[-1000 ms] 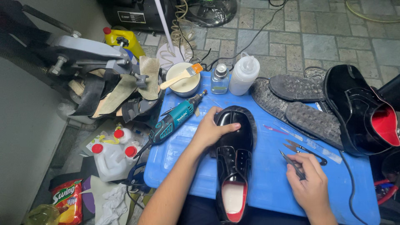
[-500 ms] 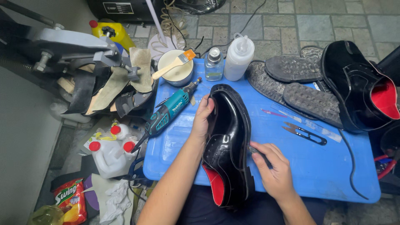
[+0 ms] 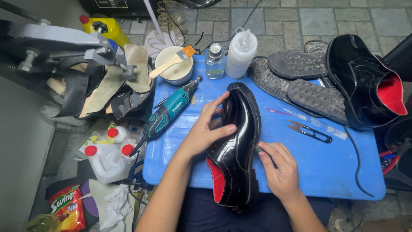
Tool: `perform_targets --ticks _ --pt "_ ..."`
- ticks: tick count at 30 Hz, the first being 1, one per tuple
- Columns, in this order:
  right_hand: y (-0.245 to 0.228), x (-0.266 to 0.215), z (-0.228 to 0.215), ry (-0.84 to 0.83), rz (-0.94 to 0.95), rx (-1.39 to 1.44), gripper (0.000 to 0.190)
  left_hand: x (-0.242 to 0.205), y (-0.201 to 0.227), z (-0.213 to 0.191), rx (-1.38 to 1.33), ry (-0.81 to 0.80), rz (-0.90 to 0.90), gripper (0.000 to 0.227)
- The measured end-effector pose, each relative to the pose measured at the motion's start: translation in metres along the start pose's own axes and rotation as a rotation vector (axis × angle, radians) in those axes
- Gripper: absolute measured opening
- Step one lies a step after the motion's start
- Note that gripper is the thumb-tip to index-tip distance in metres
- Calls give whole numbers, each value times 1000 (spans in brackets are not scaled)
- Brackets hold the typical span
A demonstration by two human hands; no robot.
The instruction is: The person uses a small metal tool to scrape and trim the sole edge of a black leather shoe. They rotate the shoe to work along the perimeter, then place it down and pick up a second shoe to repeat the same scraping action along the sole edge.
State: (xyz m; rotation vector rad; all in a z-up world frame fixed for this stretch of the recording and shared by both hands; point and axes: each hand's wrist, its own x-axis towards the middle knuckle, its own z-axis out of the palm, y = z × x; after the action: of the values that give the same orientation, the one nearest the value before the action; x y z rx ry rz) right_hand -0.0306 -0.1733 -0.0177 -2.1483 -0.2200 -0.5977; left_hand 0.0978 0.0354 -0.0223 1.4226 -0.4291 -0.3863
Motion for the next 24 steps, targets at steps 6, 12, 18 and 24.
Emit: perform_targets --ticks 6,12,18,24 --pt "-1 -3 -2 -23 -18 -28 19 -23 27 24 478 8 84 129" --pt "-8 -15 -7 -32 2 -37 19 -45 43 38 560 -54 89 129" --pt "-10 -20 -9 -41 -45 -69 20 -51 55 54 793 -68 -119 118" --pt "-9 -24 -11 -40 -22 -72 26 -49 58 80 912 107 -20 124"
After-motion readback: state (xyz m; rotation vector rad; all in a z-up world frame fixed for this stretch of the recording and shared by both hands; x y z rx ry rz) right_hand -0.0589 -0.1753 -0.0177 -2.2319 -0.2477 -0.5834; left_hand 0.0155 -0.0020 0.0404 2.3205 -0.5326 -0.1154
